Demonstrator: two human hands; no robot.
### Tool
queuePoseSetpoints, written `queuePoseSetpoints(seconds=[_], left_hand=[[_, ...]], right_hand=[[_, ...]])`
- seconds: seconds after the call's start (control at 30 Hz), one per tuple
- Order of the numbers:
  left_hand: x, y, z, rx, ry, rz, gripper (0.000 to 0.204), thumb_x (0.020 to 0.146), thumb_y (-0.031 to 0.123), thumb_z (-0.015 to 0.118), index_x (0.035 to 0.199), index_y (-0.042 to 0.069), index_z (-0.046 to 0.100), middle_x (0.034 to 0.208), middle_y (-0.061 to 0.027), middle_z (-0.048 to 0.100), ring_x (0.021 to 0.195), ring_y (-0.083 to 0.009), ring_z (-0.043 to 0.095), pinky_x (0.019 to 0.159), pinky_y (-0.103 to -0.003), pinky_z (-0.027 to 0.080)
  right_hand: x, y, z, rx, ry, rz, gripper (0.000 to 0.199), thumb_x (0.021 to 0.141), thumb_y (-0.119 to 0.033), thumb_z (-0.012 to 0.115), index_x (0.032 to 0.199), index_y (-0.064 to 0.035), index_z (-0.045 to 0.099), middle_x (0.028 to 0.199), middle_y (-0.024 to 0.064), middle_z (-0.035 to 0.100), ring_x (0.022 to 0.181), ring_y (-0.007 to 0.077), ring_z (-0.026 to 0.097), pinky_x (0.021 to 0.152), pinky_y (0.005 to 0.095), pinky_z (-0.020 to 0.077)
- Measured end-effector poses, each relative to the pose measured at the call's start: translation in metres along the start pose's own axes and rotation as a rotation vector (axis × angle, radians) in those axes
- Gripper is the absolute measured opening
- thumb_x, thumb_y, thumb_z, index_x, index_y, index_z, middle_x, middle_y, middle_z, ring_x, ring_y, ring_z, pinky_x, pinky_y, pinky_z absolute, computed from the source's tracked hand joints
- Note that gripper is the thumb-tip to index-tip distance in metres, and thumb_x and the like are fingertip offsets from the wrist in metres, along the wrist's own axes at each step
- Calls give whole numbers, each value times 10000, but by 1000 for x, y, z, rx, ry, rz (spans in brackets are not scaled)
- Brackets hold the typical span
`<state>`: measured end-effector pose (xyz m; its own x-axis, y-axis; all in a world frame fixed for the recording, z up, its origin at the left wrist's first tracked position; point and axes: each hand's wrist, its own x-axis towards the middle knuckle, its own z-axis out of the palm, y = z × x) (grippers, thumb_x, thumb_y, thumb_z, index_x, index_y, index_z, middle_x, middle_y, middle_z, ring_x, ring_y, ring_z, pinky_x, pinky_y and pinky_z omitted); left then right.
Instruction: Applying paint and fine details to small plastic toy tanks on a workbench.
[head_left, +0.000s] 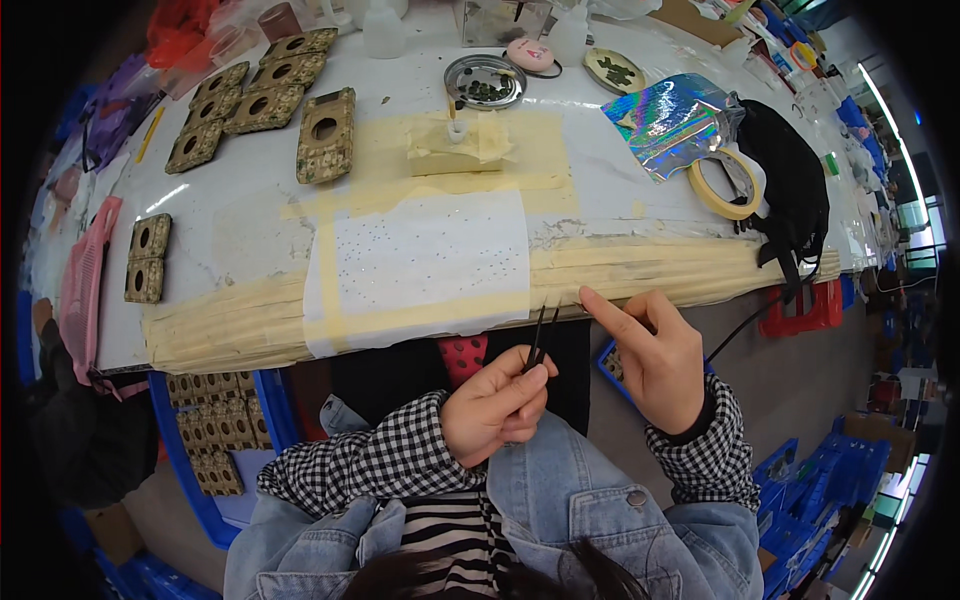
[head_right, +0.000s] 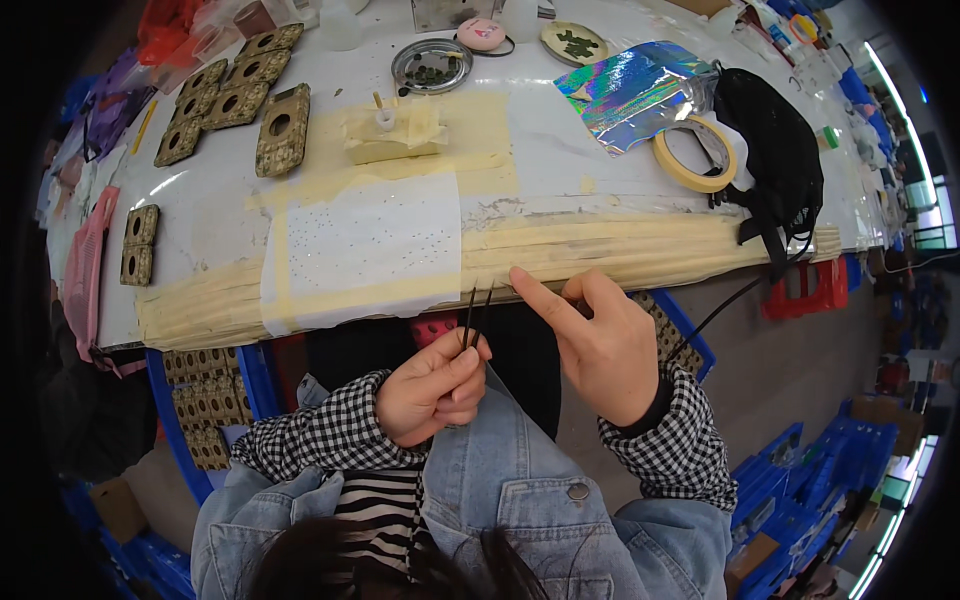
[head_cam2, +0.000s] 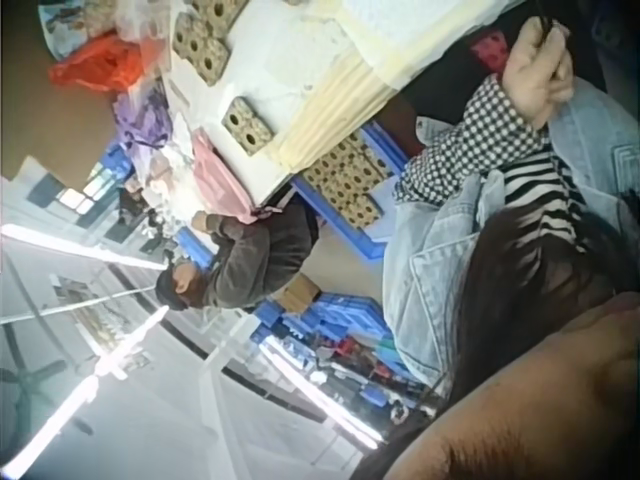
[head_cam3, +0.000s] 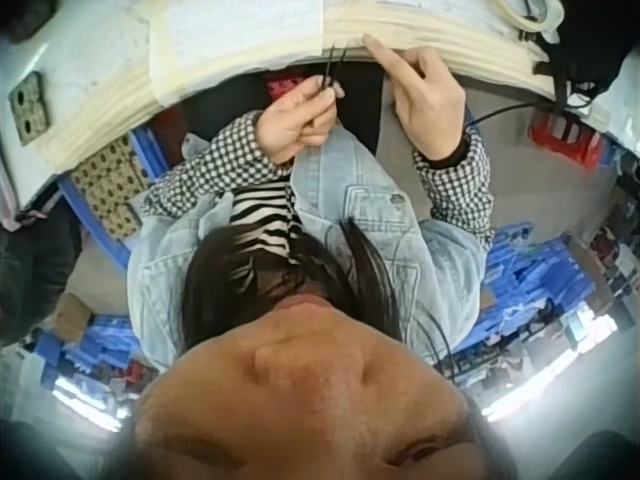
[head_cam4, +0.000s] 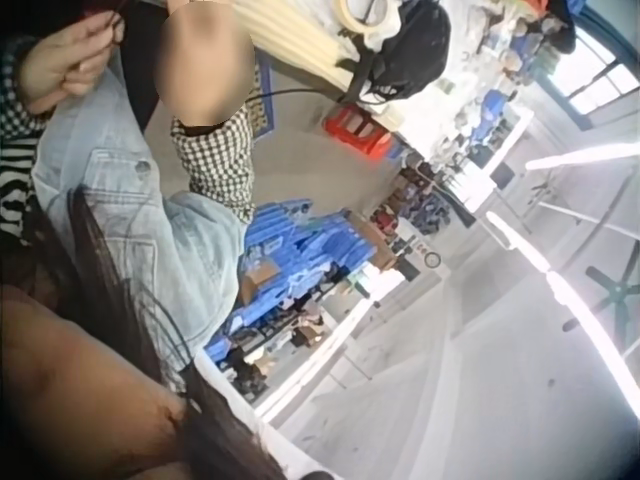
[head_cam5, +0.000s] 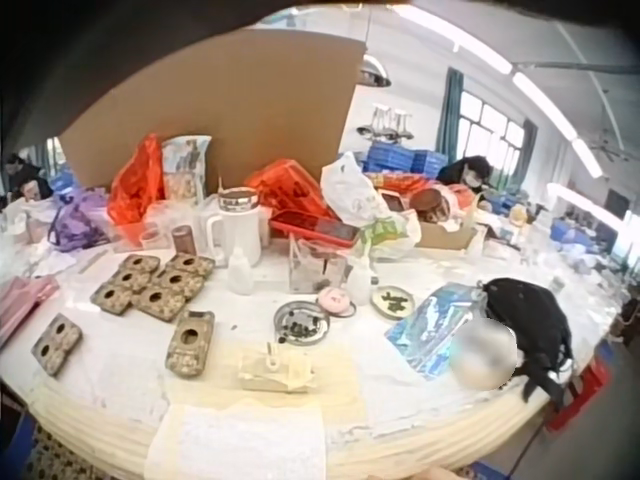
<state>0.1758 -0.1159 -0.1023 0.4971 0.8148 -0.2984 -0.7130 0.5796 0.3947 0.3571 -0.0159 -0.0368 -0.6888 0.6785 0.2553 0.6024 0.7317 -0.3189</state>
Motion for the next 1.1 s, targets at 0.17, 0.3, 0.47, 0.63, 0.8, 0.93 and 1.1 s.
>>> queuePoseSetpoints(seconds=[0.17, 0.3, 0.47, 0.63, 0.8, 0.93, 1.1], left_hand=[[-1, 0, 7, 164, 59, 64, 350, 1005, 192, 368, 1338, 87, 349, 696, 41, 330, 582, -43, 274, 499, -187, 253], [-2, -3, 6, 222, 76, 90, 397, 1000, 169, 371, 1380, 79, 302, 717, 44, 330, 595, -42, 274, 512, -181, 261], [-2, -4, 5, 236, 85, 98, 399, 997, 158, 371, 1381, 80, 297, 724, 42, 334, 604, -43, 277, 522, -179, 268], [0, -4, 7, 235, 83, 100, 397, 999, 160, 366, 1381, 81, 295, 727, 39, 337, 610, -45, 278, 526, -183, 271], [-1, -5, 6, 236, 87, 93, 393, 1000, 162, 361, 1380, 83, 297, 726, 37, 338, 612, -47, 280, 526, -186, 273], [-1, -6, 6, 243, 103, 96, 374, 1004, 177, 358, 1366, 91, 316, 723, 36, 342, 608, -46, 280, 524, -185, 272], [-1, -3, 6, 82, 118, 28, 223, 1011, 241, 356, 1166, 106, 441, 717, 32, 365, 572, -42, 282, 487, -181, 257]], right_hand=[[0, -4, 1, -88, 3, -65, 591, 667, 18, 603, 1216, -201, 609, 724, 38, 435, 628, 179, 507, 536, 303, 449], [2, -4, 5, -154, 23, -66, 596, 669, 10, 599, 1227, -198, 600, 724, 38, 425, 633, 179, 508, 539, 301, 448], [2, -3, 7, -156, 22, -11, 596, 672, 19, 596, 1228, -196, 599, 715, 38, 422, 634, 181, 510, 541, 303, 446], [-4, 0, 5, -65, 33, 3, 608, 675, 17, 604, 1243, -200, 589, 704, 37, 422, 630, 181, 503, 543, 307, 445], [-5, -1, 10, -129, 43, -63, 608, 675, 12, 606, 1242, -205, 592, 704, 38, 423, 624, 183, 499, 543, 310, 443], [0, -3, 8, -164, 45, -32, 587, 680, 8, 612, 1228, -202, 604, 701, 39, 424, 616, 182, 498, 536, 308, 439], [-1, -2, 5, 15, 75, 43, 566, 682, 69, 581, 1200, -156, 623, 689, 57, 428, 585, 192, 476, 545, 301, 431]])
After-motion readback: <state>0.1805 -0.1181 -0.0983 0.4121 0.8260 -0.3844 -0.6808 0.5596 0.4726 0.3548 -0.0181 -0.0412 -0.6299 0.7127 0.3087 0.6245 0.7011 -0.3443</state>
